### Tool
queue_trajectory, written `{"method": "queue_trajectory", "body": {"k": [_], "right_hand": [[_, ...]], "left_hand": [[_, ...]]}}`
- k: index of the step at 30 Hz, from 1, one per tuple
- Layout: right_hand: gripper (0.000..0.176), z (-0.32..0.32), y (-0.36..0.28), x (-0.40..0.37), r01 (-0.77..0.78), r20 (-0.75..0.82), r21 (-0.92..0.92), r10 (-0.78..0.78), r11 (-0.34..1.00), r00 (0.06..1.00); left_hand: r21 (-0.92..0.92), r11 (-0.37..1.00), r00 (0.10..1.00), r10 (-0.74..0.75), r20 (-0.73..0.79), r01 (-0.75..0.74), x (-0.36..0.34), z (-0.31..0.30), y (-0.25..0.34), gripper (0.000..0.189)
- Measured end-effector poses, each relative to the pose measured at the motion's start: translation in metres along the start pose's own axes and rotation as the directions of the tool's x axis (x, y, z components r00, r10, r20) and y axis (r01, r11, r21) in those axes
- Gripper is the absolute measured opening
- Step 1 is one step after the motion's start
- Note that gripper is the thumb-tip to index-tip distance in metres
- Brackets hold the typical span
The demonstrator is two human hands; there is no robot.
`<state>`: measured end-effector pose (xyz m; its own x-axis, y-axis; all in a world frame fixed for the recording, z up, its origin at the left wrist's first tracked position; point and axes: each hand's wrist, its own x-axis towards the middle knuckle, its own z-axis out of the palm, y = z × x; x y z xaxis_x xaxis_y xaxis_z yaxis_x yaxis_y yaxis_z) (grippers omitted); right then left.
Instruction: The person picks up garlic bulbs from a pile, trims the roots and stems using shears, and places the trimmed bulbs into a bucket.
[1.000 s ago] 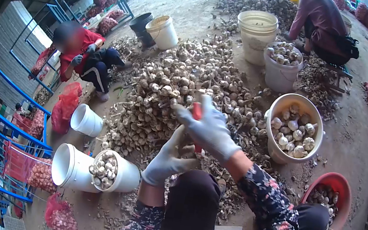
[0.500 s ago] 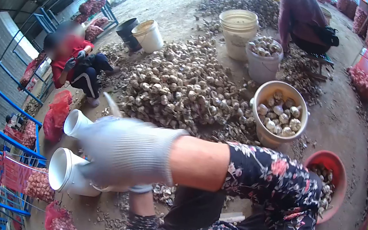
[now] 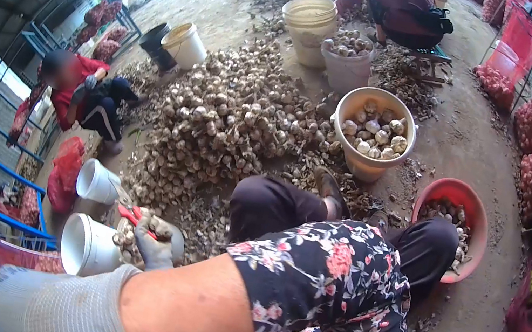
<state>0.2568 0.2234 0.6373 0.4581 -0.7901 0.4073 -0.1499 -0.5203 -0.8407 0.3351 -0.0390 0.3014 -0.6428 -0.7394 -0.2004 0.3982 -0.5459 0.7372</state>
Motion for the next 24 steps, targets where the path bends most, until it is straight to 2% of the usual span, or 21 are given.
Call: {"method": "queue_trajectory", "body": {"k": [1, 2, 3, 4, 5, 6, 7, 8, 10, 16, 19, 22, 23, 24], "right_hand": [[0.032, 0.004, 0.031, -0.001, 0.329, -0.045, 0.029, -0.327, 0.944, 0.944], [0.032, 0.023, 0.056, 0.004, 0.332, -0.045, 0.062, -0.330, 0.941, 0.943], [0.031, 0.055, 0.078, 0.015, 0.505, -0.359, -0.348, -0.610, 0.790, 0.707], [0.030, 0.085, 0.093, 0.030, 0.402, -0.449, -0.739, -0.840, 0.540, 0.304], [0.027, 0.103, 0.106, 0.066, 0.460, -0.590, -0.750, -0.795, 0.476, -0.138], [0.027, 0.095, 0.095, 0.062, 0.578, -0.554, -0.636, -0.824, 0.512, 0.119], [0.027, 0.072, 0.073, 0.038, 0.591, -0.377, -0.434, -0.733, 0.680, 0.566], [0.026, 0.061, 0.062, 0.033, 0.562, -0.307, -0.383, -0.675, 0.733, 0.671], [0.026, 0.054, 0.056, 0.032, 0.549, -0.284, -0.363, -0.651, 0.753, 0.704], [0.025, 0.032, 0.053, 0.024, 0.536, -0.319, -0.381, -0.651, 0.753, 0.688], [0.025, 0.016, 0.054, 0.023, 0.535, -0.339, -0.394, -0.659, 0.747, 0.671], [0.025, 0.005, 0.055, 0.021, 0.527, -0.340, -0.412, -0.662, 0.743, 0.668], [0.024, 0.002, 0.056, 0.021, 0.523, -0.337, -0.421, -0.663, 0.741, 0.668], [0.024, 0.000, 0.058, 0.021, 0.522, -0.340, -0.429, -0.667, 0.737, 0.662]], "left_hand": [[-0.054, 0.999, 1.000, 0.003, 0.017, -0.003, -0.005, 0.005, 0.005, 0.010], [-0.058, 0.998, 0.997, 0.034, 0.067, -0.030, -0.006, 0.007, 0.008, 0.011], [-0.052, 0.997, 0.996, 0.068, 0.063, -0.064, -0.009, 0.013, 0.012, 0.011], [-0.051, 0.994, 0.993, 0.100, 0.068, -0.097, -0.011, 0.023, 0.016, 0.012], [-0.079, 0.991, 0.992, 0.114, 0.054, -0.109, -0.013, 0.032, 0.018, 0.012], [-0.104, 0.987, 0.991, 0.126, 0.042, -0.121, -0.015, 0.042, 0.022, 0.012], [-0.079, 0.982, 0.984, 0.175, 0.029, -0.172, -0.018, 0.054, 0.025, 0.012], [-0.113, 0.976, 0.978, 0.196, 0.076, -0.187, -0.018, 0.060, 0.028, 0.012], [-0.099, 0.969, 0.965, 0.236, 0.116, -0.225, -0.020, 0.074, 0.036, 0.012], [-0.035, 0.951, 0.947, 0.310, 0.078, -0.309, -0.023, 0.096, 0.045, 0.007], [-0.023, 0.948, 0.939, 0.319, 0.126, -0.318, -0.012, 0.086, 0.041, 0.011], [0.010, 0.951, 0.951, 0.307, 0.042, -0.308, -0.005, 0.086, 0.033, 0.017], [0.026, 0.948, 0.947, 0.318, -0.047, -0.317, -0.005, 0.088, 0.028, 0.016], [0.022, 0.950, 0.949, 0.313, -0.049, -0.312, -0.002, 0.086, 0.026, 0.016]]}}
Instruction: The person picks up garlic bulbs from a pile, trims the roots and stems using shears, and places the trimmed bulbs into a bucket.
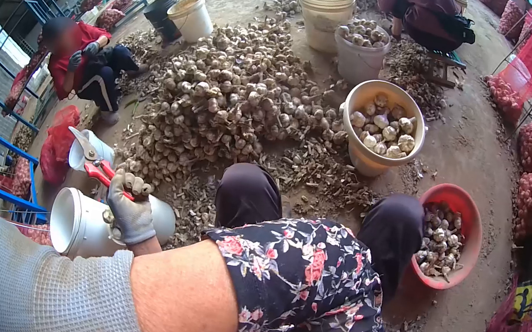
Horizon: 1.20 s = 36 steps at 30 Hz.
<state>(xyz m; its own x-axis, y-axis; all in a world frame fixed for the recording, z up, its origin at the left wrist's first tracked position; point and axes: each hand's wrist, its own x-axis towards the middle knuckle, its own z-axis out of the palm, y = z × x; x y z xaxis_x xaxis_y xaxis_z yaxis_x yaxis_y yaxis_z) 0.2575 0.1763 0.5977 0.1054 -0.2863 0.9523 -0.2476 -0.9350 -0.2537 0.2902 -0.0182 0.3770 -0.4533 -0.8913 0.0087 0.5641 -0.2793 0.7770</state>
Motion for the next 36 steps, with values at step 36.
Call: {"method": "queue_trajectory", "body": {"k": [36], "right_hand": [[0.016, -0.258, 0.173, -0.401, -0.584, -0.632, 0.663, 0.769, 0.469, -0.099]], "left_hand": [[0.473, 0.644, 0.452, -0.213, 0.866, -0.602, 0.044, 0.135, -0.318, 0.077]]}}
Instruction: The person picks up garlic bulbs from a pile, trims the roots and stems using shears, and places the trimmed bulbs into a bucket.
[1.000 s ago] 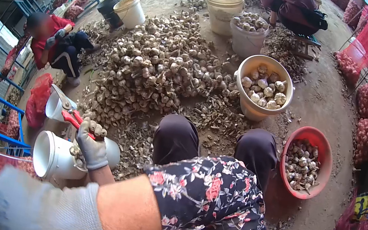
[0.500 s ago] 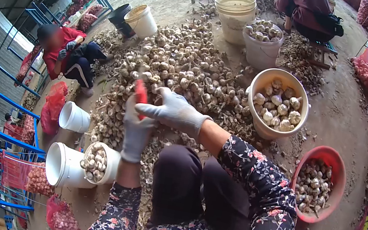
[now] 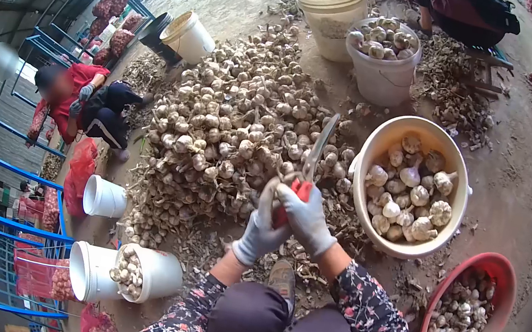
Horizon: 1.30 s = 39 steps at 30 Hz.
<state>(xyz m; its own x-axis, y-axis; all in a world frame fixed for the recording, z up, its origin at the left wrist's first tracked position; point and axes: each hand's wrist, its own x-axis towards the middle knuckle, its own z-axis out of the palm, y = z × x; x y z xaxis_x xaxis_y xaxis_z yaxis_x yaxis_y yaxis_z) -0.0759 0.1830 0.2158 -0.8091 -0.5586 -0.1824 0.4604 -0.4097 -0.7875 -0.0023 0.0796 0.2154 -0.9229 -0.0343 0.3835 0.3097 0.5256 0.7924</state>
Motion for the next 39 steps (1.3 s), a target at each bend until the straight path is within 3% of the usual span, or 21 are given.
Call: {"method": "queue_trajectory", "body": {"k": [2, 4, 5, 6, 8, 14, 15, 16, 17, 18, 20, 22, 25, 26, 27, 28, 30, 32, 34, 36, 39], "right_hand": [[0.017, -0.022, 0.027, 0.001, 0.057, -0.069, -0.164, -0.070, 0.985, 0.995], [0.020, -0.049, 0.061, 0.003, 0.155, -0.069, -0.383, -0.196, 0.910, 0.978], [0.023, -0.055, 0.059, -0.001, 0.139, -0.049, -0.524, -0.193, 0.840, 0.980], [0.025, -0.060, 0.057, -0.006, 0.124, -0.026, -0.650, -0.184, 0.750, 0.983], [0.032, -0.076, 0.083, -0.007, 0.122, -0.020, -0.679, -0.184, 0.724, 0.983], [0.036, -0.093, 0.084, -0.022, -0.102, -0.098, -0.595, 0.054, 0.797, 0.994], [0.036, -0.100, 0.096, -0.021, -0.147, -0.126, -0.524, 0.094, 0.839, 0.988], [0.035, -0.110, 0.119, -0.020, -0.014, -0.128, -0.541, -0.066, 0.841, 0.990], [0.041, -0.110, 0.107, -0.024, -0.167, -0.147, -0.508, 0.106, 0.845, 0.983], [0.044, -0.122, 0.115, -0.024, -0.217, -0.156, -0.661, 0.151, 0.719, 0.976], [0.039, -0.123, 0.121, -0.035, -0.175, -0.208, -0.741, 0.026, 0.648, 0.978], [0.040, -0.124, 0.110, -0.039, -0.320, -0.240, -0.771, 0.214, 0.551, 0.947], [0.037, -0.132, 0.120, -0.047, -0.365, -0.264, -0.785, 0.262, 0.501, 0.928], [0.036, -0.131, 0.123, -0.050, -0.388, -0.277, -0.806, 0.293, 0.448, 0.915], [0.034, -0.129, 0.124, -0.051, -0.426, -0.293, -0.773, 0.330, 0.471, 0.897], [0.034, -0.128, 0.127, -0.052, -0.431, -0.295, -0.774, 0.337, 0.464, 0.894], [0.032, -0.131, 0.133, -0.052, -0.473, -0.312, -0.760, 0.388, 0.446, 0.867], [0.031, -0.139, 0.151, -0.054, -0.408, -0.312, -0.772, 0.270, 0.487, 0.911], [0.032, -0.145, 0.158, -0.053, -0.428, -0.291, -0.738, 0.325, 0.521, 0.900], [0.034, -0.148, 0.161, -0.049, -0.430, -0.294, -0.778, 0.339, 0.458, 0.894], [0.037, -0.137, 0.157, -0.036, -0.489, -0.291, -0.773, 0.459, 0.405, 0.839]], "left_hand": [[-0.038, 0.998, 0.998, -0.041, -0.039, 0.040, -0.027, 0.016, -0.035, 0.058], [-0.095, 0.955, 0.952, -0.289, -0.096, 0.281, -0.058, 0.027, -0.072, 0.042], [0.007, 0.967, 0.961, -0.252, -0.118, 0.255, -0.065, 0.034, -0.093, 0.035], [0.236, 0.879, 0.893, -0.443, 0.077, 0.415, -0.077, 0.036, -0.118, 0.034], [0.615, 0.779, 0.927, -0.309, 0.214, 0.118, -0.132, 0.056, -0.173, 0.035], [0.773, 0.591, 0.723, -0.636, 0.271, 0.230, -0.257, 0.040, -0.190, 0.052], [0.956, 0.250, 0.657, -0.697, 0.288, -0.154, -0.284, 0.035, -0.195, 0.056], [0.835, -0.096, 0.578, -0.764, 0.287, -0.542, -0.325, 0.034, -0.186, 0.060], [0.965, 0.219, 0.453, -0.852, 0.262, -0.146, -0.325, 0.021, -0.155, 0.064], [0.866, 0.368, 0.295, -0.916, 0.273, 0.339, -0.307, 0.004, -0.131, 0.069], [0.857, 0.336, 0.397, -0.902, 0.172, 0.391, -0.365, -0.012, -0.141, 0.073], [0.902, 0.185, 0.276, -0.958, 0.078, 0.391, -0.369, -0.021, -0.126, 0.072], [0.896, 0.304, 0.556, -0.827, 0.081, 0.323, -0.293, -0.034, -0.110, 0.040], [0.822, 0.513, 0.852, -0.519, 0.069, 0.247, -0.260, -0.040, -0.131, 0.027], [0.762, 0.617, 0.896, -0.428, 0.114, 0.198, -0.204, -0.053, -0.146, 0.026], [0.820, 0.572, 0.993, -0.099, 0.058, 0.009, -0.136, -0.059, -0.145, 0.021], [0.878, 0.470, 0.983, 0.185, 0.005, -0.093, -0.031, -0.083, -0.167, 0.023], [0.828, 0.560, 1.000, 0.016, -0.021, 0.008, 0.046, -0.112, -0.225, 0.056], [0.753, 0.571, 0.899, -0.435, -0.060, 0.327, 0.088, -0.118, -0.272, 0.072], [0.850, 0.446, 0.879, -0.476, -0.042, 0.282, 0.095, -0.109, -0.277, 0.083], [0.753, 0.608, 0.940, -0.339, -0.041, 0.252, 0.068, -0.104, -0.287, 0.079]]}}
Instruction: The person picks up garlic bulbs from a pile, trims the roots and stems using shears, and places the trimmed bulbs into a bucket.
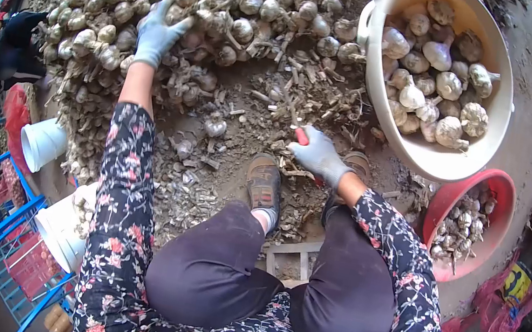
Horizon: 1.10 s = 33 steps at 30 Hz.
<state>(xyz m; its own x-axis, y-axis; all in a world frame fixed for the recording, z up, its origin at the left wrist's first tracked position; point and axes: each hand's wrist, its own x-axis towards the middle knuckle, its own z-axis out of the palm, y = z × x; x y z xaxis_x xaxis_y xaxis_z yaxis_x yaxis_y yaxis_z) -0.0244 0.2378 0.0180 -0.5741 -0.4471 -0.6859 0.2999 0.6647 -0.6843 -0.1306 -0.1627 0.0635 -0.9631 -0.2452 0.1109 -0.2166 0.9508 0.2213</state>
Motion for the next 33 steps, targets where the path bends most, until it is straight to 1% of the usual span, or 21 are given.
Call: {"method": "queue_trajectory", "body": {"k": [1, 2, 3, 5, 6, 7, 9, 10, 11, 13, 14, 15, 17, 19, 21, 25, 27, 29, 31, 32, 33], "right_hand": [[0.037, -0.001, -0.013, -0.002, 0.038, -0.014, -0.066, -0.039, 0.997, 0.999], [0.034, 0.006, -0.009, 0.006, 0.085, 0.045, -0.031, -0.083, 0.996, 0.996], [0.031, 0.015, 0.001, 0.019, 0.128, 0.106, 0.006, -0.128, 0.992, 0.986], [0.023, 0.032, 0.019, 0.038, 0.098, 0.150, 0.282, -0.145, 0.955, 0.978], [0.017, 0.037, 0.026, 0.046, -0.074, 0.242, 0.419, -0.033, 0.905, 0.970], [0.016, 0.027, 0.011, 0.040, -0.296, 0.376, 0.450, 0.122, 0.843, 0.919], [0.013, 0.025, 0.024, 0.052, -0.242, 0.292, 0.344, 0.142, 0.907, 0.946], [0.008, 0.029, 0.030, 0.054, -0.173, 0.166, 0.388, 0.116, 0.905, 0.979], [0.008, 0.027, 0.040, 0.049, -0.177, 0.156, 0.389, 0.124, 0.904, 0.980], [0.007, 0.020, 0.037, 0.023, -0.347, 0.220, 0.751, 0.283, 0.562, 0.933], [0.008, 0.022, 0.059, 0.021, -0.363, 0.287, 0.798, 0.228, 0.481, 0.931], [0.008, 0.021, 0.063, 0.008, -0.369, 0.288, 0.796, 0.236, 0.480, 0.928], [0.011, 0.019, 0.059, -0.028, -0.350, 0.214, 0.874, 0.381, 0.336, 0.899], [0.010, 0.017, 0.056, -0.052, -0.371, 0.153, 0.848, 0.496, 0.379, 0.855], [0.008, 0.011, 0.064, -0.060, -0.383, 0.162, 0.835, 0.490, 0.394, 0.857], [0.008, 0.008, 0.054, -0.057, -0.331, 0.161, 0.841, 0.385, 0.429, 0.909], [0.009, 0.007, 0.045, -0.057, -0.290, 0.118, 0.794, 0.332, 0.535, 0.936], [0.010, 0.005, 0.042, -0.054, -0.283, 0.110, 0.775, 0.320, 0.565, 0.941], [0.011, 0.006, 0.045, -0.050, -0.264, 0.101, 0.669, 0.267, 0.695, 0.958], [0.013, 0.006, 0.047, -0.050, -0.262, 0.086, 0.620, 0.267, 0.740, 0.960], [0.013, 0.004, 0.048, -0.050, -0.265, 0.092, 0.623, 0.267, 0.736, 0.959]], "left_hand": [[-0.009, 1.000, 0.999, 0.015, -0.037, -0.015, -0.009, 0.002, 0.002, 0.077], [0.020, 0.999, 0.993, 0.042, -0.111, -0.040, -0.019, 0.006, 0.005, 0.073], [-0.012, 1.000, 0.996, 0.016, -0.084, -0.017, -0.027, -0.001, 0.018, 0.071], [-0.124, 0.992, 0.995, -0.001, -0.101, -0.012, -0.038, 0.004, 0.021, 0.069], [-0.131, 0.991, 0.995, -0.005, -0.096, -0.008, -0.044, 0.005, 0.024, 0.069], [-0.187, 0.982, 0.993, -0.003, -0.120, -0.020, -0.049, 0.008, 0.025, 0.068], [-0.277, 0.961, 0.990, -0.019, -0.137, -0.020, -0.060, 0.013, 0.031, 0.065], [-0.366, 0.930, 0.986, -0.030, -0.166, -0.033, -0.068, 0.015, 0.037, 0.065], [-0.450, 0.892, 0.980, -0.045, -0.194, -0.048, -0.077, 0.017, 0.042, 0.064], [-0.433, 0.901, 0.974, -0.093, -0.206, -0.005, -0.101, 0.030, 0.038, 0.062], [-0.446, 0.895, 0.983, -0.068, -0.168, -0.014, -0.115, 0.033, 0.039, 0.062], [-0.459, 0.888, 0.991, -0.044, -0.126, -0.019, -0.129, 0.034, 0.041, 0.062], [-0.256, 0.952, 0.956, 0.097, -0.275, -0.170, -0.148, 0.043, 0.045, 0.062], [-0.250, 0.963, 0.977, 0.046, -0.209, -0.098, -0.160, 0.046, 0.048, 0.061], [-0.109, 0.988, 0.992, 0.103, -0.072, -0.110, -0.172, 0.032, 0.065, 0.061], [-0.129, 0.976, 0.973, 0.191, 0.126, -0.175, -0.194, 0.032, 0.095, 0.068], [-0.032, 0.985, 0.937, 0.173, 0.305, -0.171, -0.210, 0.041, 0.106, 0.072], [-0.002, 0.975, 0.930, 0.211, 0.300, -0.220, -0.213, 0.049, 0.107, 0.074], [0.016, 0.991, 0.946, 0.121, 0.302, -0.132, -0.205, 0.053, 0.107, 0.074], [-0.161, 0.984, 0.954, 0.123, 0.272, -0.080, -0.198, 0.055, 0.102, 0.075], [-0.240, 0.964, 0.977, 0.154, 0.148, -0.116, -0.191, 0.050, 0.102, 0.062]]}}
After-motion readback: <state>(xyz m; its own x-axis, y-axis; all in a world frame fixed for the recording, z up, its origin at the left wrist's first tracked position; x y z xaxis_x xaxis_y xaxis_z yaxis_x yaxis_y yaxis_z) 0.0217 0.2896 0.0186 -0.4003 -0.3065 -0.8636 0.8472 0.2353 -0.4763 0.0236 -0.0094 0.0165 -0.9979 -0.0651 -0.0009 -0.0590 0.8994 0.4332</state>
